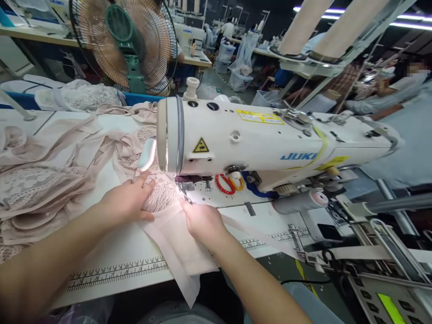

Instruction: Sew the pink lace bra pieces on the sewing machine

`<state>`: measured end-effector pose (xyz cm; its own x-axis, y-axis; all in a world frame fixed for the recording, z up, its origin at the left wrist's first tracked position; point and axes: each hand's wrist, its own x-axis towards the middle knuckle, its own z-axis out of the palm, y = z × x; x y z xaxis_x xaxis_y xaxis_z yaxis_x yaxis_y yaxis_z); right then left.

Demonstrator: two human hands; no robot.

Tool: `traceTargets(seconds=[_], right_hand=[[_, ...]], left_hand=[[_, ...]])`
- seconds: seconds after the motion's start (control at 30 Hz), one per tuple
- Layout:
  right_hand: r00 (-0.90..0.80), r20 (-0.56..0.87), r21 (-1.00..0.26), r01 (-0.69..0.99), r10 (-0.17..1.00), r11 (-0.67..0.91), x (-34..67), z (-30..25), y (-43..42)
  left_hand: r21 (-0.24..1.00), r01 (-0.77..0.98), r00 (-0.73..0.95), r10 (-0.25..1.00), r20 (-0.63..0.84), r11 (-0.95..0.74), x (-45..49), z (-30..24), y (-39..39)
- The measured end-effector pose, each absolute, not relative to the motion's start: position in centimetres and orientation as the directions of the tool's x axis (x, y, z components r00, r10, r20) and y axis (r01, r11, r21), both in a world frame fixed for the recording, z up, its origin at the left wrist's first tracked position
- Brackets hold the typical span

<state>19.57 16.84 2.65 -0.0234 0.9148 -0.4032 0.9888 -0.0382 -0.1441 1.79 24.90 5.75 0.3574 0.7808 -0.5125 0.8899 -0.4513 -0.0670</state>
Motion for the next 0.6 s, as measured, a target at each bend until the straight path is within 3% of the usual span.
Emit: traceTargets(seconds=[0.2, 0.43, 0.6], right_hand=[[-0.001, -0.453, -0.052, 0.998, 0.891, -0.026, 18.8, 3.3, 17.9], [-0.02, -0.478, -0.065, 0.998, 0.878, -0.013, 18.7, 3.3, 18.4], [-0.041, -0.455, -0.097, 0.995, 0.89, -0.003, 18.9, 3.3, 18.0]], left_hand=[[-0.017, 0.852, 0.468, 0.775, -0.424, -0.524, 0.4, 5.0, 27.5], [0.175, 0.828, 0.56, 0.775, -0.294, -0.532, -0.6, 4.2, 29.5], [0.219, 0.846, 0.532, 0.792, -0.299, -0.486, -0.8, 4.1, 30.1]])
